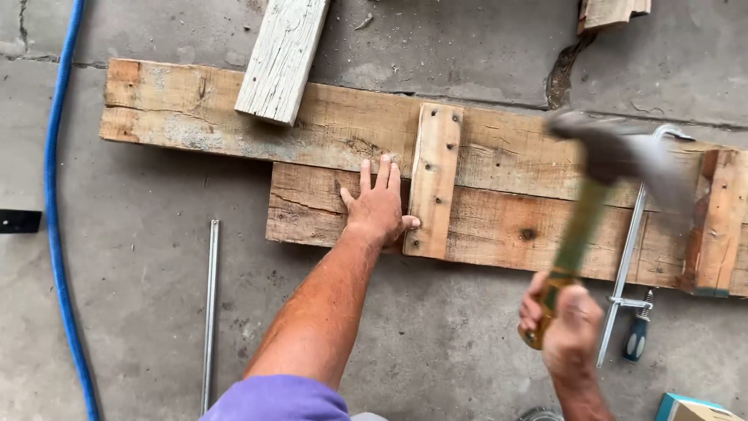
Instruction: The person hammers nails into a small wooden block to attach it to a larger wooden plank. They use a hammer to drive the nails in and a clamp to hold the wood in place. The person then removes the clamp and picks up another piece of wood.
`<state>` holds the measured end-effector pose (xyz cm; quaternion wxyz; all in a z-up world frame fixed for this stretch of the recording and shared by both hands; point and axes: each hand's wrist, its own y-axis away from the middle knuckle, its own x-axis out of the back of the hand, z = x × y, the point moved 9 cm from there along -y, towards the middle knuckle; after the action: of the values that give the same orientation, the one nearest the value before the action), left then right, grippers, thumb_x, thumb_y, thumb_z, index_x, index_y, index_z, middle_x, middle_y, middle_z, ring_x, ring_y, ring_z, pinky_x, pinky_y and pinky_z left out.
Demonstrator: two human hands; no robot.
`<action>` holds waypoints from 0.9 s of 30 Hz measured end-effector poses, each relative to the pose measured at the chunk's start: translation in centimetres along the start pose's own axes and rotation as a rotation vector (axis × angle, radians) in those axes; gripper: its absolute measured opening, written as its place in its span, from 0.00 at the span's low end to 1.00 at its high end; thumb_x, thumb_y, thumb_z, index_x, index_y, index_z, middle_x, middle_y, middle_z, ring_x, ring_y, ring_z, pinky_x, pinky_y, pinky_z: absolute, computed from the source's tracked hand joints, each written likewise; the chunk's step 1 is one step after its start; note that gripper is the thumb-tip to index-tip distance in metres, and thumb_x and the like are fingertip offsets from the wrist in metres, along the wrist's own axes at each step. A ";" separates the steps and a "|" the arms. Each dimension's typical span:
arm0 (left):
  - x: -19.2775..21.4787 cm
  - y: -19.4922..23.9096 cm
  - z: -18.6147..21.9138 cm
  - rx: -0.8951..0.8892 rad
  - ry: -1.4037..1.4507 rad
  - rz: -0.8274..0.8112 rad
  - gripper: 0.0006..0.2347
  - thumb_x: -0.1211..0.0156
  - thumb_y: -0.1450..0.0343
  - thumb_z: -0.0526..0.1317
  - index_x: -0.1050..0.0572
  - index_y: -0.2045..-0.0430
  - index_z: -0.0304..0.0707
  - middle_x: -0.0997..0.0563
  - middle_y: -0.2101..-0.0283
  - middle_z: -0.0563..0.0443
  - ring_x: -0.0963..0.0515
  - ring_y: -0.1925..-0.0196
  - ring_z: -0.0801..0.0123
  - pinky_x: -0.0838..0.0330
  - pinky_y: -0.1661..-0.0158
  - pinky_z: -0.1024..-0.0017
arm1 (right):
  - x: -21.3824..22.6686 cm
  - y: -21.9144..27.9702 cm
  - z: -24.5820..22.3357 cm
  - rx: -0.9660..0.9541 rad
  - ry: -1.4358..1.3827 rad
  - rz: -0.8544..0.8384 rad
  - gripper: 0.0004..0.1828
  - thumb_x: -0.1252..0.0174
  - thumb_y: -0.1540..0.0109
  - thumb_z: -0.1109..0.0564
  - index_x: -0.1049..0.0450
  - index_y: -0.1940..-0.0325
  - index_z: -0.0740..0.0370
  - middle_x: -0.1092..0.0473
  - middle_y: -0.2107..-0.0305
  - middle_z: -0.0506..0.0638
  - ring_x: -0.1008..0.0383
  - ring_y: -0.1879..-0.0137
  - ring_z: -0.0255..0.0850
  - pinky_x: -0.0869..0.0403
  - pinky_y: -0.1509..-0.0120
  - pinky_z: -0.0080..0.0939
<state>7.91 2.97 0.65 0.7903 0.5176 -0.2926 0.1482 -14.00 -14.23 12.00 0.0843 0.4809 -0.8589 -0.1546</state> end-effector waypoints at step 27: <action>0.4 0.0 0.0 0.001 0.005 -0.018 0.47 0.39 0.31 0.60 0.66 0.27 0.41 0.73 0.22 0.54 0.74 0.22 0.46 0.61 0.35 0.26 | 3.2 -1.9 14.4 -0.286 0.772 -0.033 0.27 0.59 0.32 0.36 0.34 0.76 0.55 0.36 0.84 0.46 0.38 0.76 0.40 0.38 0.69 0.45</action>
<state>8.27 2.91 0.90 0.7921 0.5201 -0.2858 0.1427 -18.38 -15.21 -2.13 0.4639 0.5008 -0.7262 -0.0821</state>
